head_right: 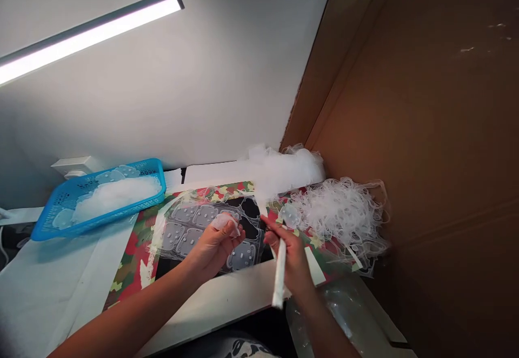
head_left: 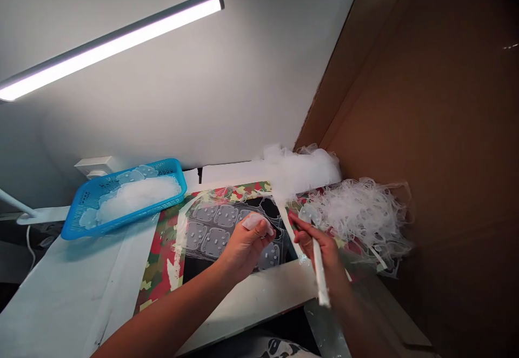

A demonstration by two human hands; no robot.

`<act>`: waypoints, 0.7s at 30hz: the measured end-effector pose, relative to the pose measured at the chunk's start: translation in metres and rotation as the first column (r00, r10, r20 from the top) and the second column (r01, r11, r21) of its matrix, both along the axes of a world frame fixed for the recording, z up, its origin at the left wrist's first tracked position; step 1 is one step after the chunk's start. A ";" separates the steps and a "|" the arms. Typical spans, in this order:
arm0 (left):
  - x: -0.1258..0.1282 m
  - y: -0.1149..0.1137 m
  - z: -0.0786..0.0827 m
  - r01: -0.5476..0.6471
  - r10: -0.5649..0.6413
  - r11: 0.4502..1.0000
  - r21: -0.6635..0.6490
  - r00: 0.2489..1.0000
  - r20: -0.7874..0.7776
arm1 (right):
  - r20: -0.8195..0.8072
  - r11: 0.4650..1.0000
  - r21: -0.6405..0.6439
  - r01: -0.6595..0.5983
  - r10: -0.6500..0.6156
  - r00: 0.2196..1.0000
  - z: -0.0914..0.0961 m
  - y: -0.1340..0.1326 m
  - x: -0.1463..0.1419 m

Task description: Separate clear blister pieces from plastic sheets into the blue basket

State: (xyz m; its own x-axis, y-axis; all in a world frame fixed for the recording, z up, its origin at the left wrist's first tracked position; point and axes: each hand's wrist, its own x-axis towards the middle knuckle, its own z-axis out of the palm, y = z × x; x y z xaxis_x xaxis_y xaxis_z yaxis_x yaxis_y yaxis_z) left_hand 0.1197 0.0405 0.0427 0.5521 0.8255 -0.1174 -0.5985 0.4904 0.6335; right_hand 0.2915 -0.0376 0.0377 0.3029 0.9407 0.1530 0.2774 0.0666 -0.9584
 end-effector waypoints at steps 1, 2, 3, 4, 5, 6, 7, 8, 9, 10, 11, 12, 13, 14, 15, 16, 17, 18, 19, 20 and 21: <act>0.000 0.000 0.001 -0.001 0.001 1.000 0.015 1.000 0.014 | 0.076 0.999 0.039 -0.016 0.013 0.997 0.005 0.000 -0.011; -0.001 -0.001 0.003 -0.001 0.000 1.000 0.025 1.000 0.026 | 0.152 0.996 0.080 -0.028 0.016 0.988 0.008 -0.001 -0.021; -0.001 -0.002 0.005 -0.001 0.000 1.000 0.030 0.999 0.037 | 0.217 0.992 0.120 -0.038 0.011 0.976 0.012 -0.001 -0.030; -0.001 -0.002 0.007 -0.001 0.000 0.999 0.032 0.999 0.046 | 0.265 0.986 0.161 -0.034 -0.010 0.964 0.014 -0.002 -0.037; -0.002 -0.003 0.009 -0.002 0.000 1.000 0.030 0.999 0.052 | 0.297 0.980 0.199 -0.026 -0.035 0.954 0.016 -0.002 -0.042; -0.002 -0.003 0.011 -0.002 0.000 1.000 0.026 0.998 0.056 | 0.318 0.973 0.229 -0.017 -0.058 0.946 0.018 -0.001 -0.045; -0.002 -0.004 0.012 -0.002 0.001 1.000 0.021 0.998 0.059 | 0.333 0.969 0.246 -0.011 -0.074 0.940 0.019 -0.001 -0.047; -0.003 -0.004 0.014 -0.003 0.002 1.000 0.018 0.998 0.059 | 0.342 0.967 0.255 -0.006 -0.085 0.936 0.019 -0.001 -0.048; -0.003 -0.004 0.014 -0.003 0.002 1.000 0.014 0.998 0.056 | 0.346 0.966 0.259 -0.002 -0.091 0.934 0.019 -0.001 -0.048; -0.003 -0.004 0.015 0.001 -0.002 1.000 0.012 0.999 0.050 | 0.349 0.966 0.259 0.000 -0.093 0.932 0.019 0.000 -0.047; -0.003 -0.004 0.015 0.008 -0.009 1.000 0.013 0.999 0.045 | 0.352 0.967 0.256 0.000 -0.093 0.931 0.020 0.000 -0.047; -0.003 -0.005 0.014 0.013 -0.014 1.000 0.017 0.999 0.042 | 0.355 0.967 0.254 0.002 -0.095 0.930 0.020 0.000 -0.046; -0.003 -0.005 0.014 0.019 -0.020 1.000 0.021 0.999 0.042 | 0.361 0.968 0.252 0.001 -0.095 0.928 0.020 0.000 -0.046; -0.003 -0.005 0.014 0.022 -0.023 0.999 0.025 0.999 0.045 | 0.368 0.967 0.253 0.000 -0.096 0.925 0.021 -0.001 -0.046; -0.003 -0.005 0.014 0.025 -0.026 0.999 0.027 0.998 0.050 | 0.375 0.967 0.255 -0.002 -0.097 0.922 0.021 -0.001 -0.046; -0.003 -0.006 0.014 0.024 -0.026 0.999 0.026 0.998 0.057 | 0.379 0.966 0.258 -0.004 -0.097 0.920 0.022 -0.001 -0.046; -0.003 -0.006 0.014 0.024 -0.025 0.999 0.025 0.998 0.060 | 0.378 0.965 0.260 -0.005 -0.097 0.921 0.022 -0.001 -0.046; -0.003 -0.006 0.014 0.025 -0.027 0.999 0.023 0.998 0.060 | 0.376 0.966 0.259 -0.006 -0.095 0.922 0.022 -0.002 -0.046; -0.003 -0.006 0.015 0.028 -0.029 0.999 0.022 0.998 0.058 | 0.374 0.967 0.255 -0.006 -0.093 0.923 0.022 -0.002 -0.046; -0.003 -0.006 0.015 0.029 -0.031 0.999 0.022 0.998 0.057 | 0.374 0.969 0.247 -0.006 -0.090 0.923 0.021 -0.002 -0.046; -0.003 -0.006 0.015 0.031 -0.033 0.999 0.023 0.998 0.056 | 0.376 0.972 0.237 -0.005 -0.087 0.922 0.021 -0.003 -0.045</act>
State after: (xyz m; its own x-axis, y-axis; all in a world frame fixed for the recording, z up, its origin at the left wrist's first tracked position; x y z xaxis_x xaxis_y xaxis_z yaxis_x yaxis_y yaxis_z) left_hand 0.1169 0.0342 0.0577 0.5836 0.8093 -0.0673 -0.6177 0.4962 0.6101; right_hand 0.2461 -0.0401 0.0583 0.2161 0.8537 0.4738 0.6256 0.2515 -0.7385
